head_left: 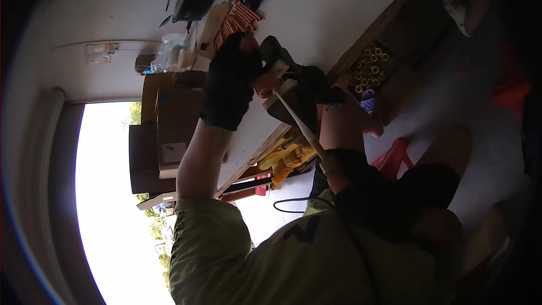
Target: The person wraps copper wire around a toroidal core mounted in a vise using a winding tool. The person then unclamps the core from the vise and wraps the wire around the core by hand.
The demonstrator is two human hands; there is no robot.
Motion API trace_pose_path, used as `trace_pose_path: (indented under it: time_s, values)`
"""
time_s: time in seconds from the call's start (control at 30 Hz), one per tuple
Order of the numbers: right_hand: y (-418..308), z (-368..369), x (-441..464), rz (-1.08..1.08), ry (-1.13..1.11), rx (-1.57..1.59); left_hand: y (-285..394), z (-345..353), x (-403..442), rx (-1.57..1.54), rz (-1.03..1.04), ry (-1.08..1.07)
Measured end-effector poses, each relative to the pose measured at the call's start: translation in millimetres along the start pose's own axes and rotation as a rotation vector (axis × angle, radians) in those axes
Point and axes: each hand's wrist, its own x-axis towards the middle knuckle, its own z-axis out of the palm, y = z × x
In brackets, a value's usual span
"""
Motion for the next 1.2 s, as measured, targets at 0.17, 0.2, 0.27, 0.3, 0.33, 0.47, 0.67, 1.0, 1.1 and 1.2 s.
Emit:
trace_pose_path:
  time_s: [0.17, 0.2, 0.27, 0.3, 0.33, 0.47, 0.67, 1.0, 1.1, 1.2]
  values:
    - [-26.1, 43.4, 23.2, 0.06, 0.004, 0.255, 1.4, 5.9, -35.6, 0.176, 0.176, 0.169]
    - [-29.5, 49.7, 27.9, 0.071, 0.007, 0.312, 0.0, 8.7, -39.5, 0.028, 0.146, 0.172]
    - [-38.1, 55.6, 39.2, 0.101, 0.011, 0.438, -3.5, 14.4, -47.8, -0.272, 0.092, 0.194]
    - [-39.4, 57.6, 44.5, 0.11, 0.016, 0.507, -3.0, 16.6, -47.4, -0.304, 0.096, 0.21]
    - [-41.8, 57.4, 50.6, 0.125, 0.023, 0.558, -2.3, 16.1, -47.4, -0.38, 0.051, 0.208]
    - [-44.2, 54.8, 50.0, 0.15, 0.08, 0.598, 0.9, 16.0, -46.6, -0.766, -0.146, 0.162]
    - [-27.0, 48.6, 37.5, 0.063, 0.22, 0.418, -6.5, 13.3, -41.8, -0.913, -0.111, 0.081]
    - [-9.6, -45.6, -190.1, -0.42, 0.229, 0.591, -26.0, -10.8, -44.7, -0.268, 0.524, 0.006]
    - [-31.3, -40.7, -151.2, -0.256, 0.888, -0.246, -15.7, -7.7, -35.4, 0.0, 0.77, -0.026]
    - [-39.5, -76.5, -86.0, -0.281, 0.893, -0.677, -10.0, -9.3, -28.8, -0.018, 0.837, -0.071]
